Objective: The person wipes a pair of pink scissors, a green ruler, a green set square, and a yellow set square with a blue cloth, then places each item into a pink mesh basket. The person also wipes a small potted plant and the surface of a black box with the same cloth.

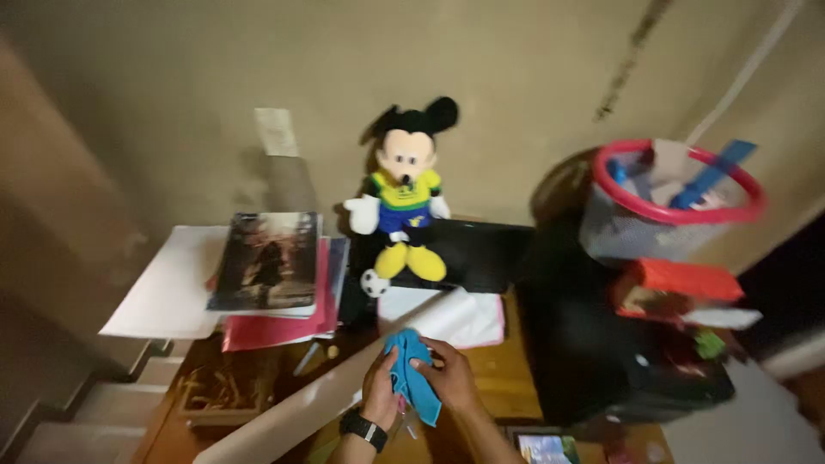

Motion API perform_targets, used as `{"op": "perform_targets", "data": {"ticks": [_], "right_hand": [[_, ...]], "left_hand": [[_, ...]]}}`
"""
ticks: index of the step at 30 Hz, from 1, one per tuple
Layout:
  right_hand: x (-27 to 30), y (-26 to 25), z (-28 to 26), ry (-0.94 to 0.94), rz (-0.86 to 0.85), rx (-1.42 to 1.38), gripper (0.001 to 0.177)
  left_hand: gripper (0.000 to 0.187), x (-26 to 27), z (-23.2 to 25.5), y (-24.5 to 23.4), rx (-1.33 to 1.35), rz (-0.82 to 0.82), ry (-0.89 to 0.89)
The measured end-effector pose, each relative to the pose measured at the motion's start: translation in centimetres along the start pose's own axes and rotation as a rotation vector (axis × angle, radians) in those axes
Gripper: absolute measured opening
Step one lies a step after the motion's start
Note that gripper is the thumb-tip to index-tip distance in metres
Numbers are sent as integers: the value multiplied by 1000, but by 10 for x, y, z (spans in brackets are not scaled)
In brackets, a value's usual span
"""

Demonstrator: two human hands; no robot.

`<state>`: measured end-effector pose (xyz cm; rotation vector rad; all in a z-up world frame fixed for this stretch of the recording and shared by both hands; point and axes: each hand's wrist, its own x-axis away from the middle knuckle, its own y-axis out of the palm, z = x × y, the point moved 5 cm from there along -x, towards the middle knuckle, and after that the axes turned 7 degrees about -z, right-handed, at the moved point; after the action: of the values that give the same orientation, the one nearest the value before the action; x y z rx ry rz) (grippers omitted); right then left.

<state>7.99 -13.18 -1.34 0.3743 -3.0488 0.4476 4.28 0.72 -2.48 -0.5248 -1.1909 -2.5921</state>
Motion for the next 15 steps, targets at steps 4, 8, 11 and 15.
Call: {"op": "perform_targets", "data": {"ticks": [4,8,11,15], "right_hand": [[-14,18,-1,1,-24,-23,44],[-19,32,-8,27,-63,6,42],[-31,44,3,-24,-95,19,37],[-38,60,13,-153,-145,-124,34]], "left_hand": [[42,19,30,-7,-9,-77,48],[50,33,50,-15,-34,-68,27],[53,28,52,-30,-17,-84,85],[44,27,57,-44,5,-90,135]]}}
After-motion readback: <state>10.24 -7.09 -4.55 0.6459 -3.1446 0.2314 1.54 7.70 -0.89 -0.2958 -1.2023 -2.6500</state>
